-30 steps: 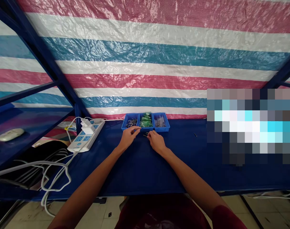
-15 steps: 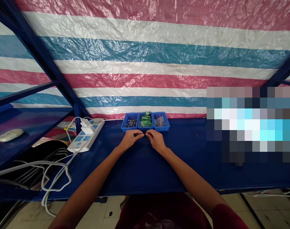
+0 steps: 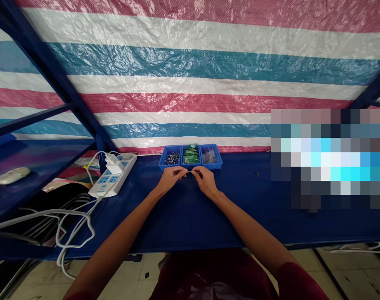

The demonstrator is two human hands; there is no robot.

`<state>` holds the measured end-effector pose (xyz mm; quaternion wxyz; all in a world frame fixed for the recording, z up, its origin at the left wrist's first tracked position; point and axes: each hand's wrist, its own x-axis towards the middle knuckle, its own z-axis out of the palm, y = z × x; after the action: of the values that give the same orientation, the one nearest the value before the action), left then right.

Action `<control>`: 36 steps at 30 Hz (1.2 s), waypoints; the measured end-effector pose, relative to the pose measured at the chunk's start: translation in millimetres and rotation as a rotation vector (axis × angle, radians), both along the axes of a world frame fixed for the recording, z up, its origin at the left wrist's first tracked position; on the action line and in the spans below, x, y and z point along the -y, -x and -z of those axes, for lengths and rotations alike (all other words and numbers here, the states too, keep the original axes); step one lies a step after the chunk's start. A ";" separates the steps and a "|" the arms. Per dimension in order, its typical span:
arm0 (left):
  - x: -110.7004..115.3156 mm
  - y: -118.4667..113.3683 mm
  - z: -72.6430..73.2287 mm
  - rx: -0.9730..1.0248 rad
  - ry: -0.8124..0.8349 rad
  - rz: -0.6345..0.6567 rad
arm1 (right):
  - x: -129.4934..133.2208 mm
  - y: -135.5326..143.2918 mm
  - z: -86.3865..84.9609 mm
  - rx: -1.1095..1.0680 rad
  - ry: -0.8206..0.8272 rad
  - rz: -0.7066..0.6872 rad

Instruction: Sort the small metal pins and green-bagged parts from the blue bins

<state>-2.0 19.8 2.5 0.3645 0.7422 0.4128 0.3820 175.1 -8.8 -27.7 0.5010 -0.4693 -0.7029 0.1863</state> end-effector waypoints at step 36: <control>0.2 -6.3 2.5 0.417 0.191 0.007 | 3.8 -0.8 -5.2 -0.135 0.005 0.073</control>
<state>4.3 19.7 0.0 0.5121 0.6107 0.3600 0.4850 176.0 -12.6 -22.5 0.5526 -0.4823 -0.6493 0.2010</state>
